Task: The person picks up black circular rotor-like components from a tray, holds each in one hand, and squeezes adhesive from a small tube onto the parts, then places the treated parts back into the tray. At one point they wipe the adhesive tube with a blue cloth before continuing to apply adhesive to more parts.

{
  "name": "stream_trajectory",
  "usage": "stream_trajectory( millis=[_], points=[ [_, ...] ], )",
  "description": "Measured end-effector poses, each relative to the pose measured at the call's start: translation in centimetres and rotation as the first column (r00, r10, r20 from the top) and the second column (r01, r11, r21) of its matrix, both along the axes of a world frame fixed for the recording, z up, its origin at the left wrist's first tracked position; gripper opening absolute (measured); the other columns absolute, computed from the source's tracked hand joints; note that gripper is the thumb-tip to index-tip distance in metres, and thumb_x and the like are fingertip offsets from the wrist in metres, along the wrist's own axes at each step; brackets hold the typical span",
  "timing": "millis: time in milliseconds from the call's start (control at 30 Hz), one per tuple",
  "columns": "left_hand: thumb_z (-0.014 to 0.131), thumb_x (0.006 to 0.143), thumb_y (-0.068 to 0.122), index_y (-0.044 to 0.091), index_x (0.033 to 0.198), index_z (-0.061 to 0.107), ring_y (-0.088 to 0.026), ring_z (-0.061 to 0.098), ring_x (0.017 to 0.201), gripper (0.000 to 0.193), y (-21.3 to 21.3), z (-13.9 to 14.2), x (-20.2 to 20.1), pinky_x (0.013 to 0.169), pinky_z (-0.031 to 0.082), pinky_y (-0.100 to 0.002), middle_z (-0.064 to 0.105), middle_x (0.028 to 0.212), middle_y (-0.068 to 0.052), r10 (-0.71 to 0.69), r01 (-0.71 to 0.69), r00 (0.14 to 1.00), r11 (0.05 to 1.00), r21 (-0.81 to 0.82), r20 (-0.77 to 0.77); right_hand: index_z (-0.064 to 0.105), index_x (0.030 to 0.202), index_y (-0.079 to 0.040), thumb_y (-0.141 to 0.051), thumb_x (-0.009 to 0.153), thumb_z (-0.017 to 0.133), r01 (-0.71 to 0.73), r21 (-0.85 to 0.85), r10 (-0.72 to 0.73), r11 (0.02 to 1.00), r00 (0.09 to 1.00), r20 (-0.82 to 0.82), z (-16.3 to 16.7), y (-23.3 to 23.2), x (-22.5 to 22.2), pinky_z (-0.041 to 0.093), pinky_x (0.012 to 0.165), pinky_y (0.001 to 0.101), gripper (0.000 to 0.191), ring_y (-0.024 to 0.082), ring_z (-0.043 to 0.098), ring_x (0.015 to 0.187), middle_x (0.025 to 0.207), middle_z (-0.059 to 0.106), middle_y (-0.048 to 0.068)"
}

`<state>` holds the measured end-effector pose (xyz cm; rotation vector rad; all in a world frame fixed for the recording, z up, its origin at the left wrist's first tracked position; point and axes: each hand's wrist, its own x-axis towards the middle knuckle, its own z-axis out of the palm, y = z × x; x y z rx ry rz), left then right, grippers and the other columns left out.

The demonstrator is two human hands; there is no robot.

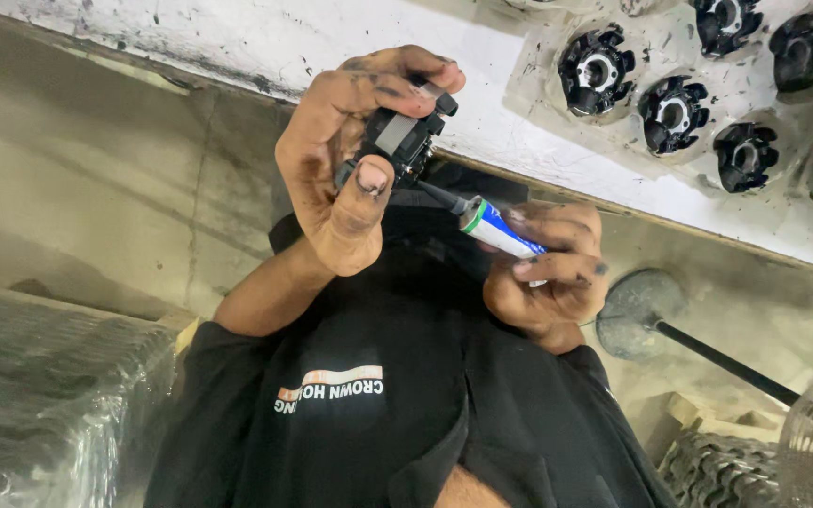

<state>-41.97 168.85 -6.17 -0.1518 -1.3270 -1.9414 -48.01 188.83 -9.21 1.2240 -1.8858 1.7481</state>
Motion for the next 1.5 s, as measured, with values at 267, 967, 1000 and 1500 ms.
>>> stream_trajectory(
  millis=[267,967,1000,1500],
  points=[
    [0.061,0.106,0.032,-0.005,0.125,0.057,-0.028,0.061,0.126,0.042,0.3,-0.4,0.1,0.106,0.051,-0.037,0.063,0.128,-0.021,-0.025,0.027,0.999,0.998,-0.056,0.047,0.049,0.085,-0.012,0.011,0.073,0.079,0.086,0.150,-0.051,0.985,0.974,-0.219,1.7,0.0,-0.6,0.053,0.072,0.0403,0.040,0.032,0.070,0.084,0.094,0.070,0.014],
    [0.063,0.106,0.028,-0.005,0.127,0.056,-0.025,0.064,0.123,0.040,1.3,-2.0,-1.3,0.114,0.053,-0.042,0.061,0.133,-0.024,-0.076,0.077,0.997,0.991,0.110,-0.010,0.053,0.079,-0.010,0.017,0.068,0.076,0.005,0.139,0.025,0.990,0.976,-0.216,1.8,0.6,-1.9,0.063,0.070,0.0415,0.037,0.027,0.063,0.080,0.086,0.065,0.013],
    [0.063,0.106,0.029,-0.005,0.127,0.055,-0.025,0.064,0.122,0.041,1.3,-2.1,-1.3,0.114,0.053,-0.042,0.061,0.133,-0.024,-0.079,0.080,0.997,0.989,0.127,-0.013,0.053,0.079,-0.010,0.016,0.066,0.076,-0.004,0.134,0.034,0.991,0.974,-0.223,1.7,0.7,-1.9,0.063,0.069,0.0416,0.037,0.027,0.063,0.079,0.086,0.065,0.014],
    [0.054,0.112,0.046,0.008,0.142,0.051,-0.041,0.056,0.128,0.049,4.2,-3.9,-0.3,0.104,0.053,-0.056,0.054,0.135,-0.018,-0.241,0.300,0.952,0.626,0.720,-0.187,0.048,0.082,-0.011,0.003,0.073,0.084,0.159,-0.133,-0.171,0.978,0.982,-0.081,-0.4,-0.3,-0.8,0.059,0.063,0.0383,0.040,0.025,0.059,0.076,0.085,0.065,0.011]
  ],
)
